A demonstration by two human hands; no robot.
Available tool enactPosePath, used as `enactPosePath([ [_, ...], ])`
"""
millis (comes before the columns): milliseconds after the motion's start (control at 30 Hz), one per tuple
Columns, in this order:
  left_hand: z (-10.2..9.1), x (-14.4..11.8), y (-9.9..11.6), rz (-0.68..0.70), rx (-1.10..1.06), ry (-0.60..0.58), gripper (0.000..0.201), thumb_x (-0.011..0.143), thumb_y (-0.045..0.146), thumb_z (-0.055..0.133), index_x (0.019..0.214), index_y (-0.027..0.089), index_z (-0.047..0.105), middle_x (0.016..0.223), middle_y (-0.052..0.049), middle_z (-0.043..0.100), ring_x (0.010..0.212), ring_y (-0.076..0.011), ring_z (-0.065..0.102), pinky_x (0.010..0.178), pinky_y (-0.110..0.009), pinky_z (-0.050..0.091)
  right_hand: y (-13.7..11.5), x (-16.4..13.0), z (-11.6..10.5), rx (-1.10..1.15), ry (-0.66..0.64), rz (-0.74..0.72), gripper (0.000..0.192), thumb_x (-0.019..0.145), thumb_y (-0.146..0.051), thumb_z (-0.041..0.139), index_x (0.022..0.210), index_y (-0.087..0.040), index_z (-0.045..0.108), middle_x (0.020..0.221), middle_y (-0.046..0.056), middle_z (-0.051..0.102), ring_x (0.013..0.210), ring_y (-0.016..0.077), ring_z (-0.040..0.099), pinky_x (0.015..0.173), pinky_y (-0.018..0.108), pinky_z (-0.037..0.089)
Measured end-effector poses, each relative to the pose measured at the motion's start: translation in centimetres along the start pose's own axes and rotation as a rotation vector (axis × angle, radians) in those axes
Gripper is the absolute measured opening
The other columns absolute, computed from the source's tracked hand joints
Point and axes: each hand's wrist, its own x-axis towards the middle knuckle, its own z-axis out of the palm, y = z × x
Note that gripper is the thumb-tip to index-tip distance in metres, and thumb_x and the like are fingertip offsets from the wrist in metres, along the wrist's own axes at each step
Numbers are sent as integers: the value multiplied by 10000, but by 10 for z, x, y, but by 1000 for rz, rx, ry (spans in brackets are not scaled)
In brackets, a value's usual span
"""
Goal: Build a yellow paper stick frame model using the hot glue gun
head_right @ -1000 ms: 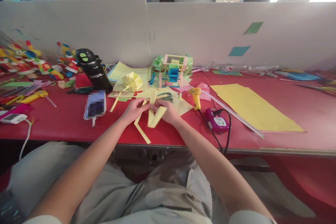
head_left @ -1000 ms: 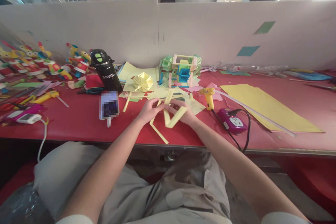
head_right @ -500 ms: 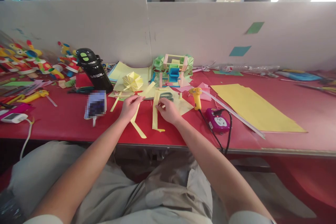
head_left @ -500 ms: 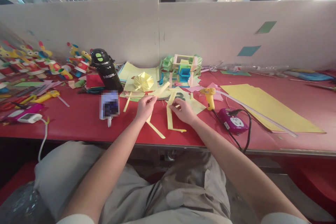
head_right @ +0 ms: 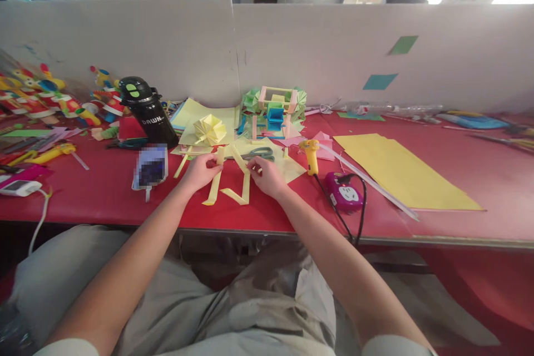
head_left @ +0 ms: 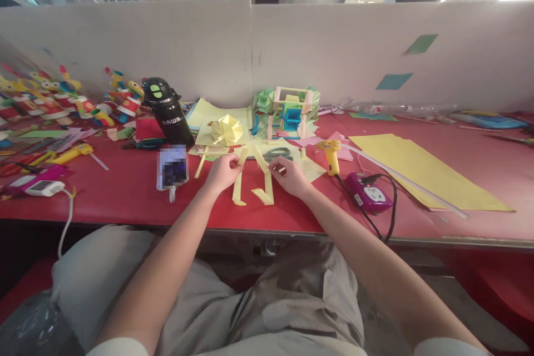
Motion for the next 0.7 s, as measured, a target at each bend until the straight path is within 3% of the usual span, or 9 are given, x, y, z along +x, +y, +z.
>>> enactPosePath([
  [167,-11,-1,0,-7,119,-64,76,725,238,691,721,197,627,737,-24,674,706,-217,628,623,-304,428,-4,-1,-3,-28,6,-25,120,724,-149,529,814,-197,592,809,36,645,667,157,569,641,286,470],
  [367,-20,0,-2,-9,25,-209,143,769,335,676,769,193,658,793,-45,727,761,-243,684,661,-326,480,-8,-2,-3,-80,-1,-28,109,757,-288,615,804,-199,573,801,35,618,672,156,549,616,281,443],
  [500,-18,0,-4,25,-14,-190,179,778,359,676,814,183,675,856,-68,741,806,-249,696,705,-342,512,-4,-2,-1,-79,-22,38,223,750,-375,670,840,-207,552,784,15,605,623,140,519,591,280,434],
  [700,-12,0,-8,87,-113,-127,182,788,348,668,833,171,669,846,-76,731,796,-232,685,725,-336,530,1,-1,-1,-45,-44,48,216,735,-352,670,812,-219,518,801,4,609,647,144,521,611,288,434],
])
